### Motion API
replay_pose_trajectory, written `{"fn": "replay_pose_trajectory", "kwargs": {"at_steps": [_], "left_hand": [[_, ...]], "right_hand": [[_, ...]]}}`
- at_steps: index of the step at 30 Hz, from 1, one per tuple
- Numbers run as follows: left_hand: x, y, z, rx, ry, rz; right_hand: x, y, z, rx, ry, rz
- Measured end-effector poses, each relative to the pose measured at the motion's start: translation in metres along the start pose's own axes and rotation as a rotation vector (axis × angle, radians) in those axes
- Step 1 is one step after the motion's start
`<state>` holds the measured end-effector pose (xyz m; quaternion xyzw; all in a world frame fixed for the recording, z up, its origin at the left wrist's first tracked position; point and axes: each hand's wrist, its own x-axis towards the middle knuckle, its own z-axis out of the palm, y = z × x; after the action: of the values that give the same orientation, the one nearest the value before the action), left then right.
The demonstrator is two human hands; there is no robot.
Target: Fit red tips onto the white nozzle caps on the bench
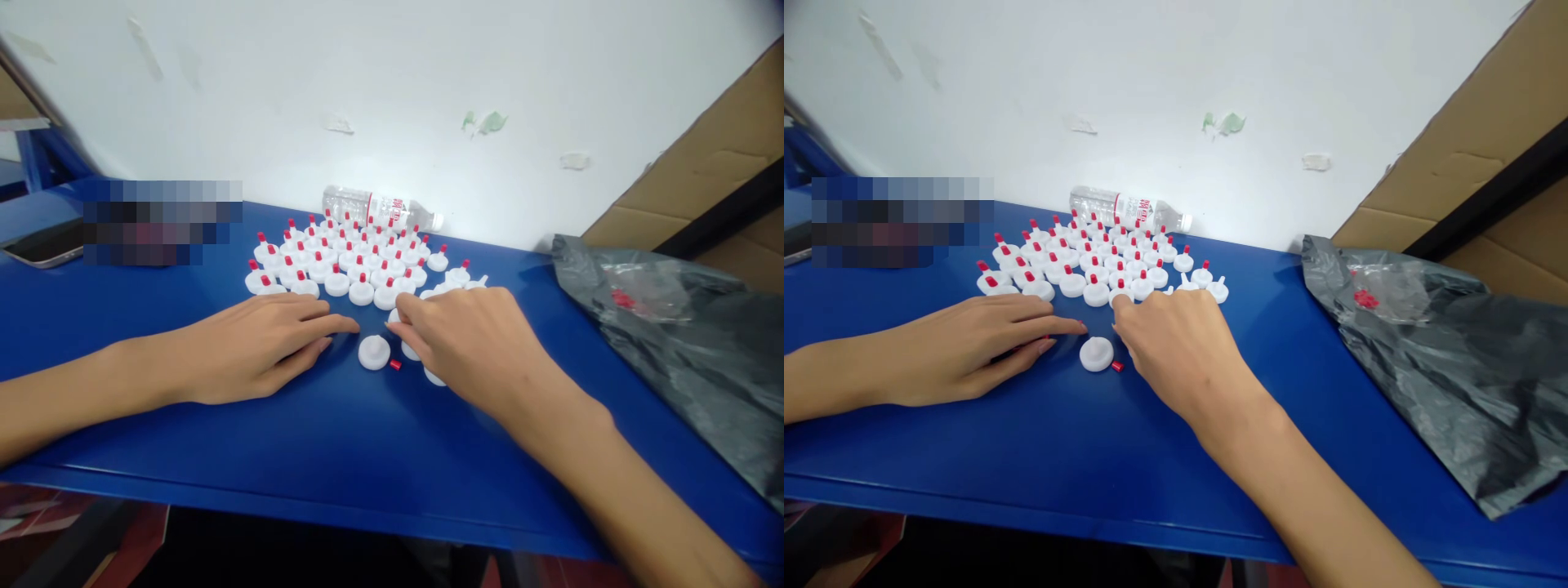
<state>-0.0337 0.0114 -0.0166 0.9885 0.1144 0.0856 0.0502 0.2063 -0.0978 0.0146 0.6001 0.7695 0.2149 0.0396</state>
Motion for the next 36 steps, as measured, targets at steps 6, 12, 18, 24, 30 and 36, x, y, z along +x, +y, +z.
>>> {"fn": "replay_pose_trajectory", "kwargs": {"at_steps": [6, 12, 18, 24, 30, 36], "left_hand": [[0.0009, 0.0010, 0.0000, 0.002, -0.003, -0.003], [0.0005, -0.0003, 0.0011, 0.001, -0.008, -0.010], [0.0010, -0.0012, 0.0020, 0.011, -0.004, 0.000], [0.0012, -0.0008, 0.0017, 0.017, 0.000, 0.006], [0.0015, 0.0000, 0.0020, 0.006, 0.001, -0.001], [0.0008, 0.0007, 0.0010, -0.003, 0.005, -0.008]], "right_hand": [[-0.0001, 0.0009, -0.0020, 0.013, 0.017, 0.006], [-0.0013, 0.0033, -0.0022, 0.001, 0.027, 0.008], [-0.0019, 0.0022, 0.0007, -0.019, 0.033, -0.037], [-0.0018, 0.0012, -0.0007, -0.008, 0.000, -0.033], [0.0000, -0.0011, 0.0007, -0.029, -0.015, -0.053], [-0.0001, -0.0027, 0.0026, -0.038, -0.016, -0.063]]}}
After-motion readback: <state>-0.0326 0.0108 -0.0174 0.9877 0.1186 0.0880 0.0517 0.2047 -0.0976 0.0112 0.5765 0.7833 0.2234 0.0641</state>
